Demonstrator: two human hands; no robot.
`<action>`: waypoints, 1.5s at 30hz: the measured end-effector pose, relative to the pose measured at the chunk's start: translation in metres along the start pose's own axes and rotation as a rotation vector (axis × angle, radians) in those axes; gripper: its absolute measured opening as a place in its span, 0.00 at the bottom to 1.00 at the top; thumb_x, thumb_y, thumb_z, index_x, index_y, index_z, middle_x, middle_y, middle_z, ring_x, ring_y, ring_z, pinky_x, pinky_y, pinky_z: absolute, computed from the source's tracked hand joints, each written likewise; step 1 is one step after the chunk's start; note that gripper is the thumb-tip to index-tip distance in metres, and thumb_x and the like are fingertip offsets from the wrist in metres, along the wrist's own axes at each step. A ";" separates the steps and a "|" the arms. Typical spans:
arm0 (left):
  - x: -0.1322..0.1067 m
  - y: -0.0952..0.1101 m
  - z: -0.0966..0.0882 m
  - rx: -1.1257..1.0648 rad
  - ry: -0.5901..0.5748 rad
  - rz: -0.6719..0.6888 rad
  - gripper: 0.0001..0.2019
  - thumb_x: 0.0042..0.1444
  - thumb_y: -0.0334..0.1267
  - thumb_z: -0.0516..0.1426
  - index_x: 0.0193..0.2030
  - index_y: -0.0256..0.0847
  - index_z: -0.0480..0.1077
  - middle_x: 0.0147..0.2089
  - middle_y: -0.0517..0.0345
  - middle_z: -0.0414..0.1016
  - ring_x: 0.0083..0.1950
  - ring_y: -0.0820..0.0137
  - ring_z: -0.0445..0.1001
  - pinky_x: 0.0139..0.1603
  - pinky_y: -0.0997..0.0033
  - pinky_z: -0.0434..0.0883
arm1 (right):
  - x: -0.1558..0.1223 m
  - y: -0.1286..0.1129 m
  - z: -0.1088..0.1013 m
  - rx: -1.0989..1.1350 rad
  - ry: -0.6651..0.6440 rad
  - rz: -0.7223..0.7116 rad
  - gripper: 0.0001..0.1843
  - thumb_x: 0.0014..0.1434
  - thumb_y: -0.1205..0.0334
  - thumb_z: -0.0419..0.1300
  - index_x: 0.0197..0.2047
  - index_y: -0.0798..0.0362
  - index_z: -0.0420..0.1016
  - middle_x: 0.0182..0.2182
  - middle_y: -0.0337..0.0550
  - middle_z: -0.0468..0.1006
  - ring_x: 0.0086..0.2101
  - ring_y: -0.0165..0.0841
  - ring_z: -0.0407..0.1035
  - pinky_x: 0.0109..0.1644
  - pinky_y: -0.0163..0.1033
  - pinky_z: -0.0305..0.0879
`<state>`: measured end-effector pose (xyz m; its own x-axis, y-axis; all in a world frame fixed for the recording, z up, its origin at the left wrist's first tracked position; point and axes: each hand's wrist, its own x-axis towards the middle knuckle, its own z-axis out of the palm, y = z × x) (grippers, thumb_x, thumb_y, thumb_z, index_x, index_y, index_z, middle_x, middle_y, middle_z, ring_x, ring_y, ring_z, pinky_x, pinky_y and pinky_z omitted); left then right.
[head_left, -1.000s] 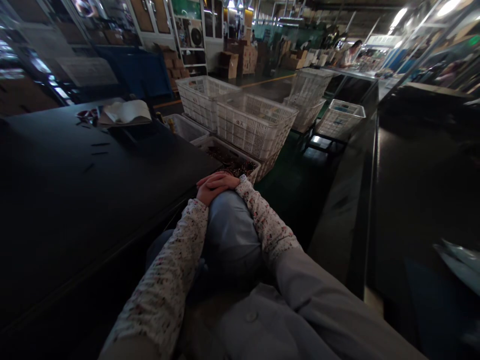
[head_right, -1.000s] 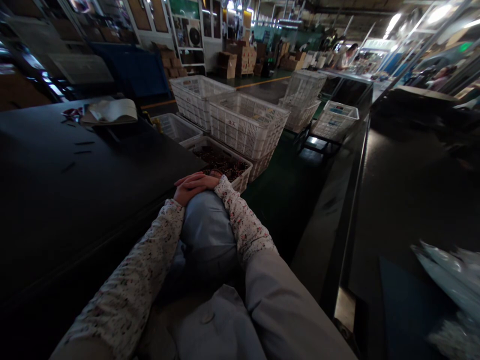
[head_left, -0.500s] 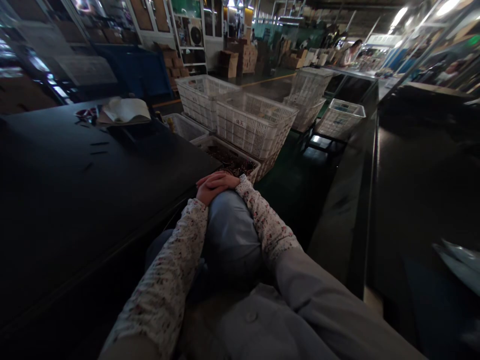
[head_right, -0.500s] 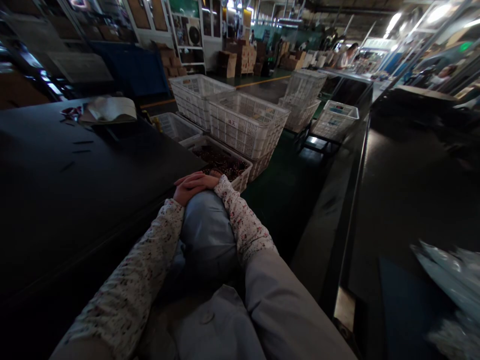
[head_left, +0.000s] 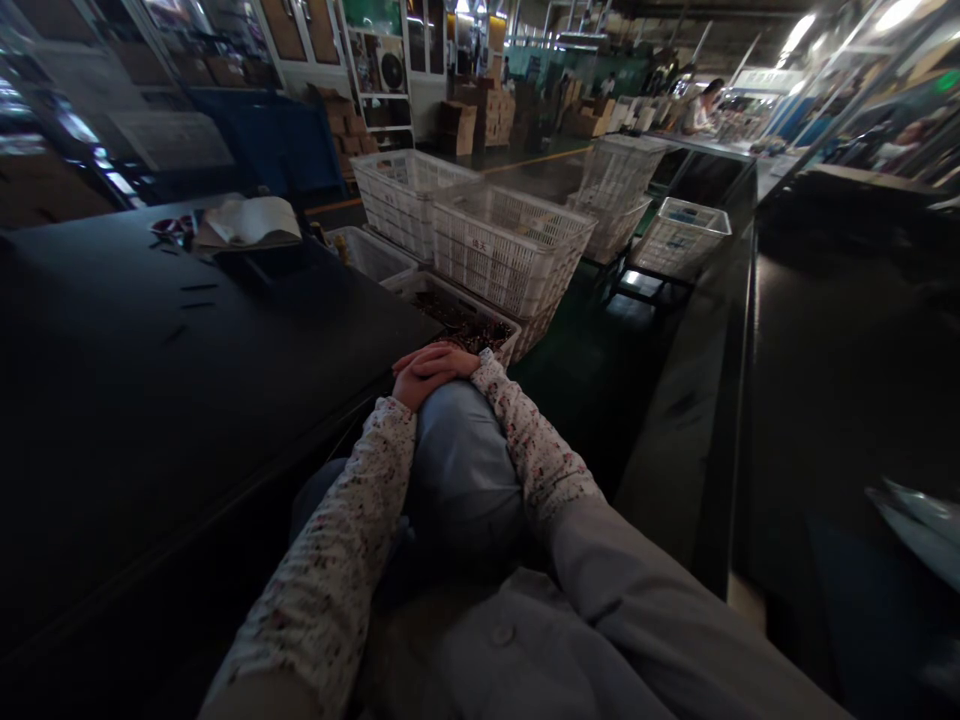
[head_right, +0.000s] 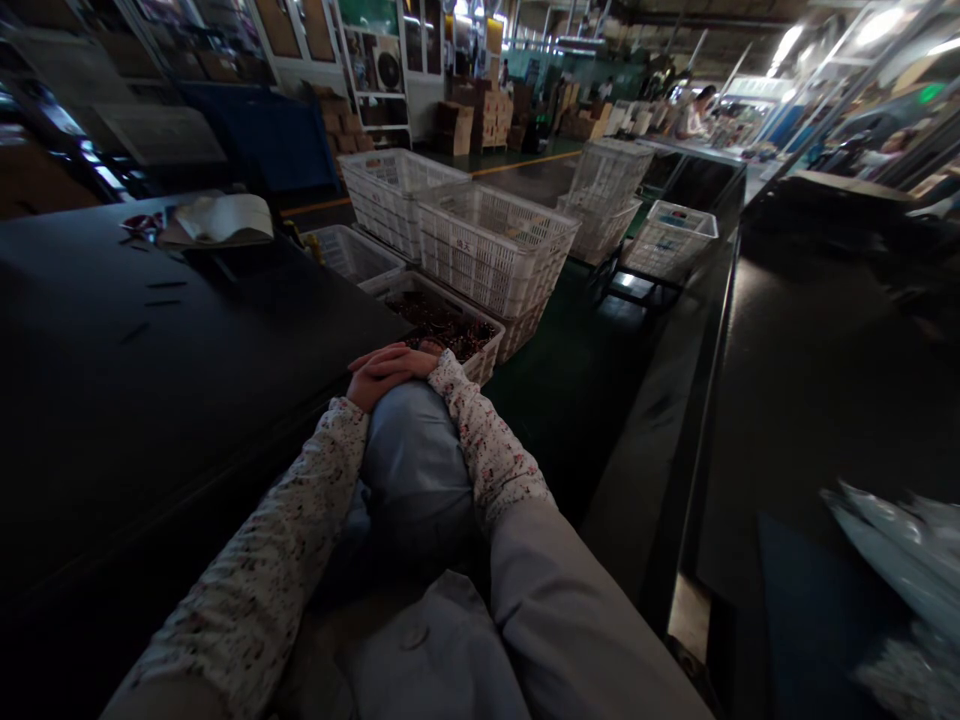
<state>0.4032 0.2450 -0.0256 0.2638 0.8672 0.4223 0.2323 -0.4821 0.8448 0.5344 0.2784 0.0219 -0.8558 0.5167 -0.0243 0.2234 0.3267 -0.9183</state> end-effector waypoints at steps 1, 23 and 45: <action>0.000 0.001 0.000 -0.006 0.001 -0.002 0.28 0.46 0.54 0.60 0.49 0.35 0.72 0.56 0.45 0.69 0.60 0.57 0.66 0.64 0.55 0.62 | 0.000 0.000 0.000 0.002 0.001 0.004 0.20 0.63 0.69 0.48 0.55 0.68 0.70 0.52 0.52 0.67 0.52 0.23 0.64 0.63 0.28 0.58; 0.000 0.004 0.001 -0.036 0.021 -0.035 0.25 0.44 0.52 0.61 0.46 0.38 0.73 0.56 0.49 0.70 0.59 0.59 0.67 0.64 0.58 0.62 | 0.001 -0.001 -0.001 0.001 -0.003 -0.011 0.20 0.62 0.72 0.47 0.54 0.68 0.71 0.53 0.51 0.67 0.54 0.23 0.62 0.66 0.29 0.54; -0.001 0.006 0.001 -0.035 0.030 -0.015 0.27 0.45 0.53 0.60 0.47 0.35 0.73 0.55 0.46 0.71 0.59 0.58 0.68 0.64 0.56 0.62 | 0.000 -0.002 0.000 0.011 -0.003 0.010 0.20 0.62 0.72 0.48 0.55 0.69 0.70 0.52 0.52 0.68 0.53 0.24 0.64 0.65 0.30 0.56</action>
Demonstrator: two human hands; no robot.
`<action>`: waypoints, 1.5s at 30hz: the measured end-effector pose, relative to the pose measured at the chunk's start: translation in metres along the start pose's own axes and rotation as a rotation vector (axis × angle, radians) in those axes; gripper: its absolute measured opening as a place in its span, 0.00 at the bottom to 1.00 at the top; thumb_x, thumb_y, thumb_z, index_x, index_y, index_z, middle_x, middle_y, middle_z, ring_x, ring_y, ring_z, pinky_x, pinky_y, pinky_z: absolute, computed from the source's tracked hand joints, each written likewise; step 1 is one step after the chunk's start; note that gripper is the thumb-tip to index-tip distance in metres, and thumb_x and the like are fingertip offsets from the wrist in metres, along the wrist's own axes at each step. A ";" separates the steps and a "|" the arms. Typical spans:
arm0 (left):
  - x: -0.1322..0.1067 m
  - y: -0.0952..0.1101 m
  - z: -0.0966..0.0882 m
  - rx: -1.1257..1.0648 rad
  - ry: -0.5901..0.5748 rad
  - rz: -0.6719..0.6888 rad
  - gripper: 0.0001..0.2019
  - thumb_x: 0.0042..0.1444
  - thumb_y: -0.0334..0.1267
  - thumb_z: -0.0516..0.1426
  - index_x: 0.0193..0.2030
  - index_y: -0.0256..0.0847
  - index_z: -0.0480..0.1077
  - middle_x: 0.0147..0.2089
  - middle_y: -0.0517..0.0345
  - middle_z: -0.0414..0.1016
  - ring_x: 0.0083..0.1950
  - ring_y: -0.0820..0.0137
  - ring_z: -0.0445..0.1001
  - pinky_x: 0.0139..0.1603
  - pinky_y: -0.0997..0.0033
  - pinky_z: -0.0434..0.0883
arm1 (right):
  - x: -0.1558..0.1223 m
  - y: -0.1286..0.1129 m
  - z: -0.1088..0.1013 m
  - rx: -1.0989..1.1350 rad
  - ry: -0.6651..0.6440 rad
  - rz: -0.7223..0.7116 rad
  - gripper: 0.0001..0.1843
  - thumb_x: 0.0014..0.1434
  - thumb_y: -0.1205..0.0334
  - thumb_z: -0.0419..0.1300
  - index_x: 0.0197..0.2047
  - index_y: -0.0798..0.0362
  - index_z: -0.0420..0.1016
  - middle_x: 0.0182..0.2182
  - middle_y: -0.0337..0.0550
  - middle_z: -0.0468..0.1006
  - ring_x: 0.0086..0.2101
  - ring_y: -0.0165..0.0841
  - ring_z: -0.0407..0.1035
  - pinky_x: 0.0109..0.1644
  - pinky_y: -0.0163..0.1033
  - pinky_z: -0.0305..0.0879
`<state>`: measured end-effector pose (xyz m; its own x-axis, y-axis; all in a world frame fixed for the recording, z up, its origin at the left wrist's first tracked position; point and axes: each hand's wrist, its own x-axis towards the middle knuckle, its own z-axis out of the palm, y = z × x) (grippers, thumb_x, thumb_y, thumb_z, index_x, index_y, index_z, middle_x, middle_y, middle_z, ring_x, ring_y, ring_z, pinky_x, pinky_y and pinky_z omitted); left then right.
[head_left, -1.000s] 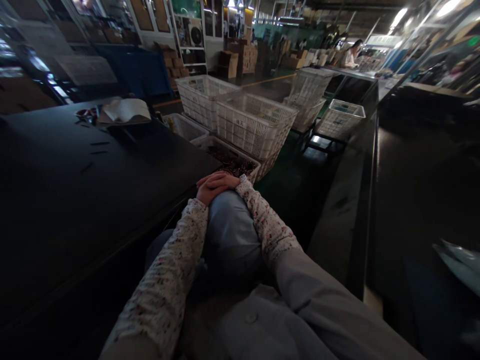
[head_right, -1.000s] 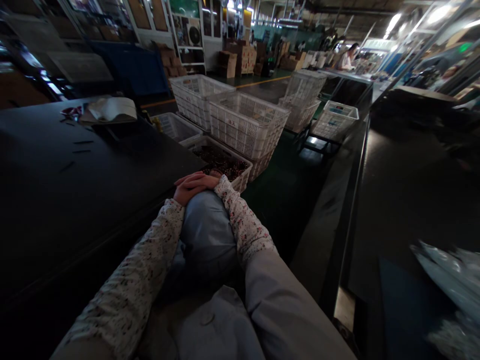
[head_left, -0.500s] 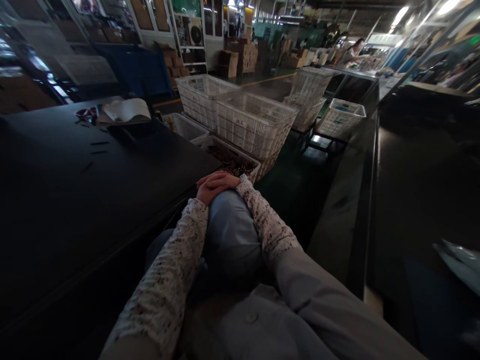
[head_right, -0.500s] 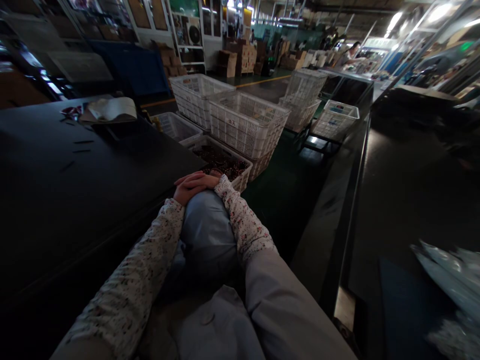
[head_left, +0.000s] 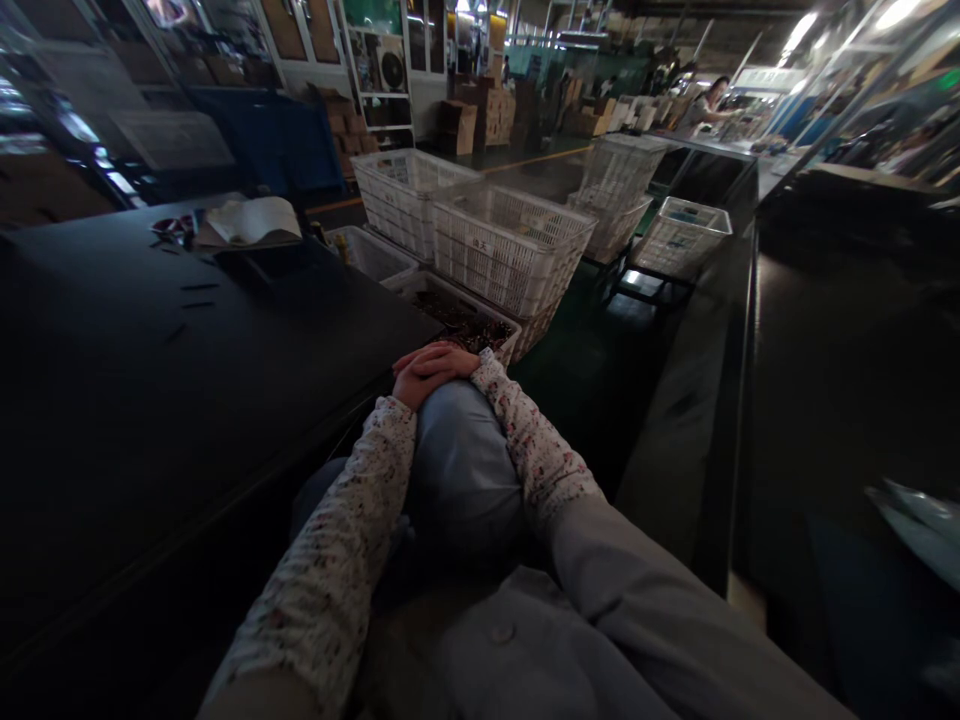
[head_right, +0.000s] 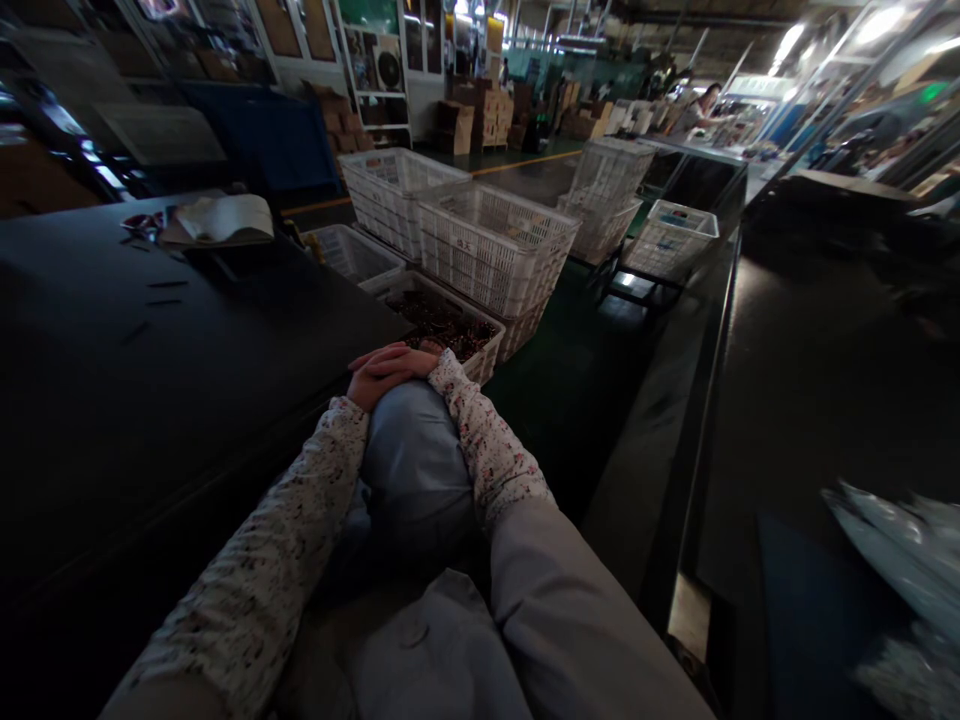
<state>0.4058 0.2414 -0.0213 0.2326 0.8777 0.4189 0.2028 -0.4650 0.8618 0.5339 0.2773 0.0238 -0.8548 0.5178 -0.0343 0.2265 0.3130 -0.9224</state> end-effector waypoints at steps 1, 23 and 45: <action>0.000 -0.001 0.000 -0.004 0.002 0.005 0.27 0.45 0.53 0.60 0.47 0.34 0.73 0.54 0.45 0.71 0.59 0.57 0.68 0.64 0.56 0.62 | 0.000 -0.001 0.000 0.001 0.000 -0.003 0.20 0.63 0.71 0.48 0.54 0.69 0.70 0.52 0.52 0.67 0.53 0.24 0.64 0.65 0.30 0.55; 0.000 -0.008 -0.002 0.032 -0.041 -0.003 0.30 0.47 0.56 0.60 0.50 0.34 0.71 0.57 0.46 0.68 0.62 0.58 0.65 0.65 0.57 0.60 | 0.002 0.009 -0.003 -0.024 0.011 -0.027 0.18 0.63 0.71 0.48 0.51 0.70 0.72 0.52 0.53 0.67 0.52 0.23 0.64 0.64 0.28 0.56; 0.000 -0.002 -0.001 0.023 -0.018 0.049 0.27 0.47 0.53 0.60 0.48 0.35 0.73 0.55 0.47 0.71 0.58 0.60 0.68 0.63 0.59 0.64 | 0.001 0.009 -0.002 -0.006 0.003 -0.053 0.21 0.63 0.70 0.47 0.56 0.70 0.69 0.53 0.52 0.66 0.52 0.23 0.64 0.63 0.28 0.57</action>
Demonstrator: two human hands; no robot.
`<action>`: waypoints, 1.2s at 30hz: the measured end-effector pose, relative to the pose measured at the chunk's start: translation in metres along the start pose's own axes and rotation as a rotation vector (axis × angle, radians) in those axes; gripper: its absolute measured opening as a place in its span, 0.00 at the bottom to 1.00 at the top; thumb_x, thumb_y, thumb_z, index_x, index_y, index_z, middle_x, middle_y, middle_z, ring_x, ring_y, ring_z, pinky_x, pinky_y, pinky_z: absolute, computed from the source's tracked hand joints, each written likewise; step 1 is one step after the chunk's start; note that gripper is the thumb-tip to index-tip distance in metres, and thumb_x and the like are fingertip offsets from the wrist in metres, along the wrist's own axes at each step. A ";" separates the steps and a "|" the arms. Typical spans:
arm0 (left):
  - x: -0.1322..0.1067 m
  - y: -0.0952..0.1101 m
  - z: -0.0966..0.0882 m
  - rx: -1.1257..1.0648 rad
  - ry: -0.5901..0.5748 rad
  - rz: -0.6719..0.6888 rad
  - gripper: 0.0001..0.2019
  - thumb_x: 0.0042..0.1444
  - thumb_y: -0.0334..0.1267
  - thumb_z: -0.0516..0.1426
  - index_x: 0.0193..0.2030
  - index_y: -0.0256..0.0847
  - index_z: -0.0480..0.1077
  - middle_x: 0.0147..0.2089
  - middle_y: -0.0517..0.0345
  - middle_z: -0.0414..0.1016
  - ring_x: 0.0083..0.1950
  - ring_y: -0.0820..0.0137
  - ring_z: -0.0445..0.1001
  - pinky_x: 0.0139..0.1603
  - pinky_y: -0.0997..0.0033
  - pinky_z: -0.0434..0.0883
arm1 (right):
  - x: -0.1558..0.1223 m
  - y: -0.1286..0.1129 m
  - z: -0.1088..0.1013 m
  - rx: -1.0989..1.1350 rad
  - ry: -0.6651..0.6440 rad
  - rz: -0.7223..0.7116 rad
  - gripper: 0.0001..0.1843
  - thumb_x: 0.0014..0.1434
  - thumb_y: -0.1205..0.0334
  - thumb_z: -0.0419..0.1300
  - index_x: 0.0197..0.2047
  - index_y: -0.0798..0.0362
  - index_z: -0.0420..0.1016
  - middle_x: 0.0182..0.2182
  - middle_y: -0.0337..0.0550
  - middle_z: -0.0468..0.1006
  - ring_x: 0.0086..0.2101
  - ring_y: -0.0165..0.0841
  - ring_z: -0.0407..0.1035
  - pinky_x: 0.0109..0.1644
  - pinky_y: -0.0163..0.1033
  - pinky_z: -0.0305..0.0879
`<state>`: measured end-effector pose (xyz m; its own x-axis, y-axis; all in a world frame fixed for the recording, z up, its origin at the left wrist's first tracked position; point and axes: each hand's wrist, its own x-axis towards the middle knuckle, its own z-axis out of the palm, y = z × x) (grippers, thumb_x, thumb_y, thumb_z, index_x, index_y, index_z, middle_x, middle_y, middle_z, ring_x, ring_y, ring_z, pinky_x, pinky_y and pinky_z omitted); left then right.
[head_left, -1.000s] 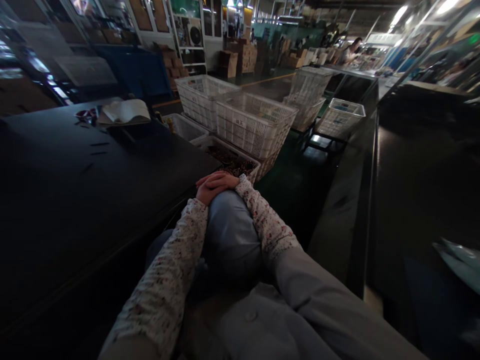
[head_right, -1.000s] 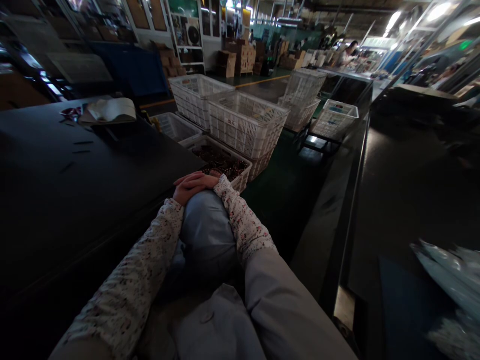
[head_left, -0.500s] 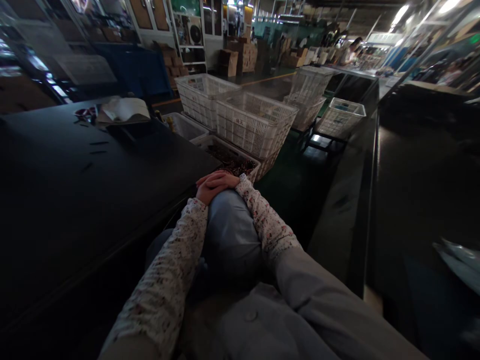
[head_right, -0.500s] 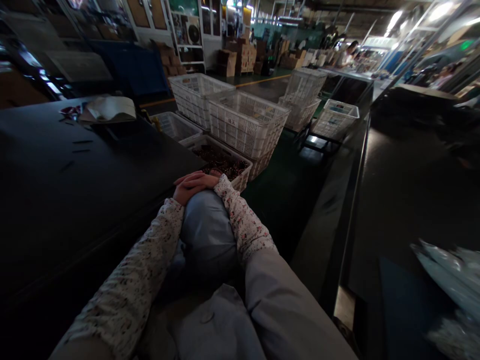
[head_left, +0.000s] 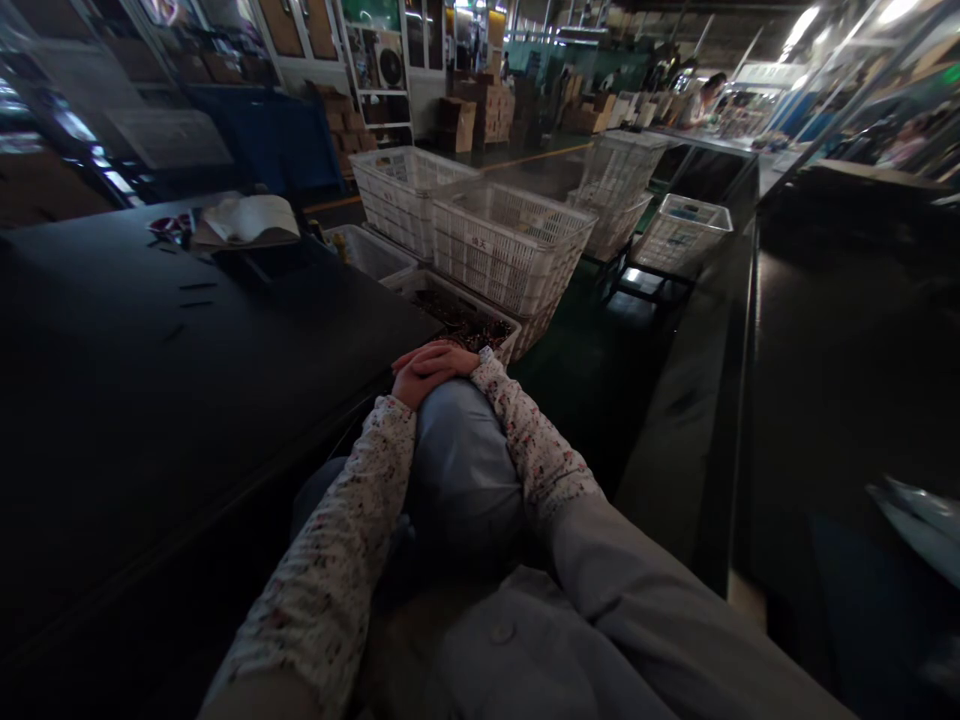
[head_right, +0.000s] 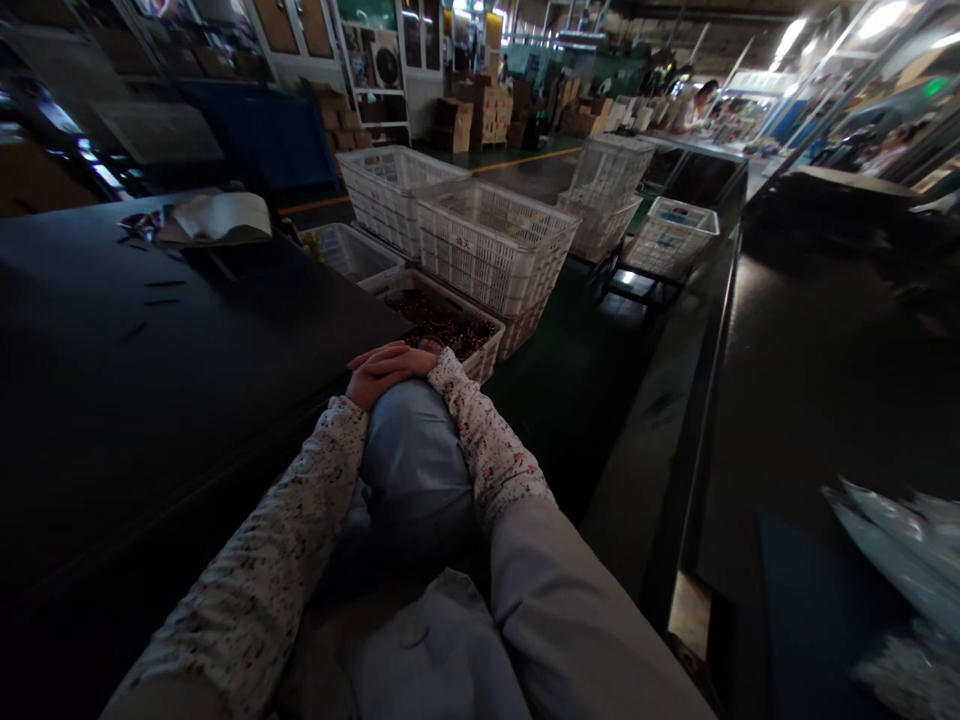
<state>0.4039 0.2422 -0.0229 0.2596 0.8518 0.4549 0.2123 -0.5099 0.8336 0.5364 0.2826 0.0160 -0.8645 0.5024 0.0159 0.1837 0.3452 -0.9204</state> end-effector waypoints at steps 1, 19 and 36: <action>0.000 0.000 0.000 0.000 0.001 -0.007 0.27 0.47 0.54 0.60 0.48 0.34 0.73 0.55 0.47 0.71 0.59 0.59 0.68 0.63 0.59 0.64 | 0.000 0.001 0.000 0.002 0.001 0.002 0.21 0.63 0.70 0.47 0.56 0.69 0.69 0.53 0.52 0.66 0.52 0.23 0.64 0.63 0.28 0.58; 0.000 0.001 -0.001 0.027 -0.008 -0.028 0.26 0.47 0.53 0.60 0.48 0.36 0.73 0.55 0.48 0.70 0.59 0.60 0.67 0.64 0.59 0.63 | 0.001 0.001 0.000 0.012 -0.024 0.011 0.20 0.63 0.71 0.47 0.55 0.69 0.69 0.53 0.53 0.66 0.53 0.24 0.63 0.65 0.31 0.55; 0.000 0.001 0.001 -0.002 0.008 -0.044 0.27 0.46 0.55 0.59 0.47 0.35 0.73 0.55 0.46 0.70 0.58 0.58 0.68 0.63 0.57 0.64 | -0.001 -0.001 0.000 -0.007 0.005 0.010 0.20 0.62 0.69 0.49 0.54 0.68 0.71 0.52 0.52 0.67 0.51 0.24 0.64 0.62 0.29 0.57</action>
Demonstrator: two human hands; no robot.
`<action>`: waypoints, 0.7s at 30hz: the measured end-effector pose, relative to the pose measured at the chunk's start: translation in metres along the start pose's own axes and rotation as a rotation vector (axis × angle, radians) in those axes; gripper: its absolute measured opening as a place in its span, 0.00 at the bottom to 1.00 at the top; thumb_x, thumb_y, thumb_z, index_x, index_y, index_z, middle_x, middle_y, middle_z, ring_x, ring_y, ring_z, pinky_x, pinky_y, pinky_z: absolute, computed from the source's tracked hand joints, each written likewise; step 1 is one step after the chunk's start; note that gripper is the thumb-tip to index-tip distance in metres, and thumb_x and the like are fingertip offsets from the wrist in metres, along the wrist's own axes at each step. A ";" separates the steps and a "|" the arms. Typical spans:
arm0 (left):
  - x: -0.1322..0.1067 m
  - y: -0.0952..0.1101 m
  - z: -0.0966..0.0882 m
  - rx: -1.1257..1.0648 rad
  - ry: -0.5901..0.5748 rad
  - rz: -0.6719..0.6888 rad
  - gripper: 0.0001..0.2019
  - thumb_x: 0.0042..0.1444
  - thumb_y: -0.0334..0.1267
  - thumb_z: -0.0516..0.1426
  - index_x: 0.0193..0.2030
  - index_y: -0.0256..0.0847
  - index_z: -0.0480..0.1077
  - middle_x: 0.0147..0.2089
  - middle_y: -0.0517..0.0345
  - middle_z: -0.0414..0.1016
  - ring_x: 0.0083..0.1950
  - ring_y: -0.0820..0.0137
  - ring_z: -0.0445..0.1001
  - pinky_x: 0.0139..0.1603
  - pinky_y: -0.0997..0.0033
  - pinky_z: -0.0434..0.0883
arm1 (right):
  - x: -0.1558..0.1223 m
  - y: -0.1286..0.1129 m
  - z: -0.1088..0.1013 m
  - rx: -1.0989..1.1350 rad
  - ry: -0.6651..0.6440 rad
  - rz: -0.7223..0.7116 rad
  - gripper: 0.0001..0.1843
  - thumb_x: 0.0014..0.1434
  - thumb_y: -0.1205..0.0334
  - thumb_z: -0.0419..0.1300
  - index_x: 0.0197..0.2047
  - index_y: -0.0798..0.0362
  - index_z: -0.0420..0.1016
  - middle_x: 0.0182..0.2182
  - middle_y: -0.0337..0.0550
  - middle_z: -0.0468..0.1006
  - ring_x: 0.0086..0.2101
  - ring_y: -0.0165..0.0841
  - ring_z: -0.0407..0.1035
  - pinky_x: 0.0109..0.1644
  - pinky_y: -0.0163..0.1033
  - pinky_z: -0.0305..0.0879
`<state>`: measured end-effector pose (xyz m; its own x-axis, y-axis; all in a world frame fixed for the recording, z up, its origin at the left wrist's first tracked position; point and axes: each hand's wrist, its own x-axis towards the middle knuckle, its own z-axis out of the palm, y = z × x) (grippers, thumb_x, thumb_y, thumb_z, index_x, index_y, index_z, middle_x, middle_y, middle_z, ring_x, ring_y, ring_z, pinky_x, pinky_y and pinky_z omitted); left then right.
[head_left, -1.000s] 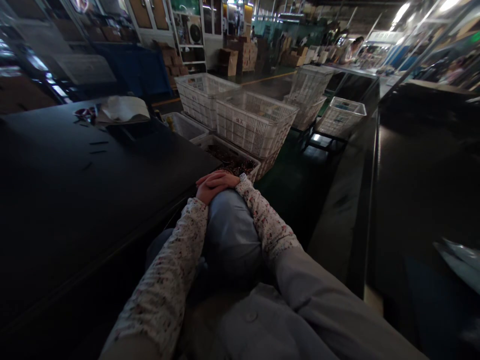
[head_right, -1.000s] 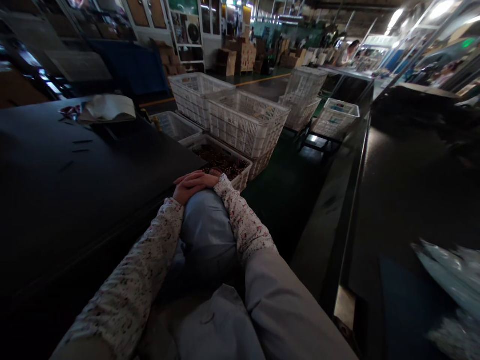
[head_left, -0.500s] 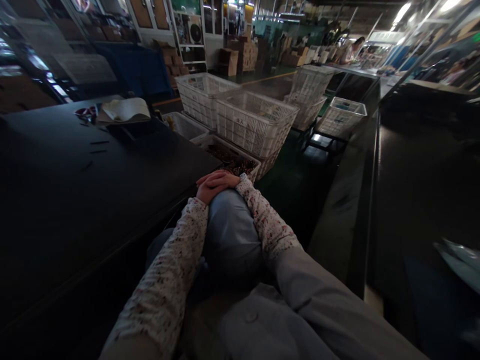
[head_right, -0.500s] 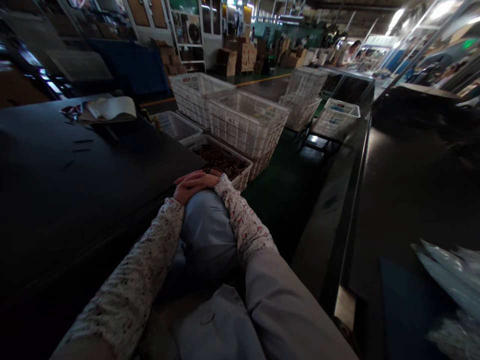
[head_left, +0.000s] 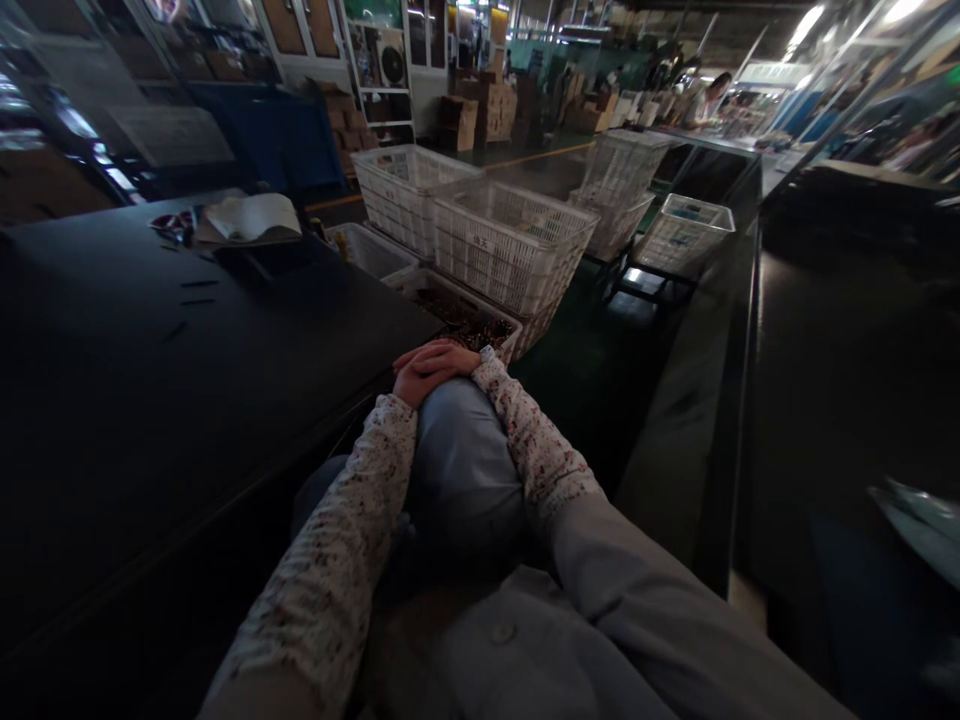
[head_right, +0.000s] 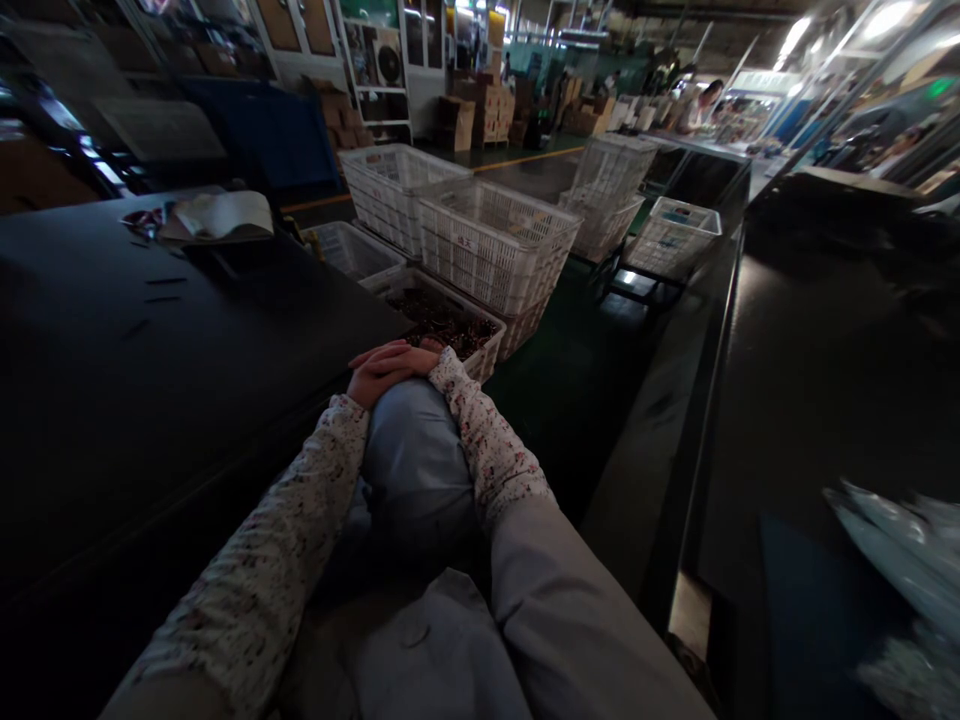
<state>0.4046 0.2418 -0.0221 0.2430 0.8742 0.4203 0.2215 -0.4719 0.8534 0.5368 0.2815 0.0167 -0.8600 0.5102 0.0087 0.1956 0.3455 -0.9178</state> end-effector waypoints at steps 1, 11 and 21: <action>0.000 0.000 0.000 0.000 0.001 -0.001 0.27 0.46 0.55 0.59 0.47 0.35 0.73 0.55 0.46 0.70 0.58 0.58 0.68 0.63 0.57 0.63 | 0.000 -0.001 0.000 0.010 -0.002 0.005 0.20 0.62 0.70 0.49 0.54 0.68 0.71 0.52 0.52 0.67 0.51 0.24 0.64 0.62 0.29 0.57; 0.001 -0.003 0.000 0.013 -0.004 0.005 0.27 0.46 0.54 0.60 0.47 0.36 0.73 0.55 0.47 0.70 0.59 0.58 0.67 0.64 0.57 0.62 | -0.002 -0.010 0.003 0.004 0.019 0.052 0.22 0.62 0.72 0.48 0.58 0.67 0.68 0.51 0.51 0.68 0.50 0.24 0.64 0.62 0.29 0.57; 0.001 -0.009 -0.003 0.014 -0.035 0.002 0.27 0.47 0.54 0.61 0.49 0.37 0.73 0.56 0.48 0.70 0.60 0.59 0.66 0.65 0.57 0.61 | 0.001 -0.001 0.001 0.018 -0.001 0.035 0.22 0.63 0.69 0.48 0.58 0.67 0.67 0.53 0.52 0.66 0.51 0.24 0.64 0.62 0.30 0.58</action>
<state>0.4007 0.2473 -0.0280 0.2767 0.8689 0.4105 0.2346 -0.4753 0.8480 0.5355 0.2806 0.0174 -0.8532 0.5211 -0.0236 0.2170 0.3135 -0.9245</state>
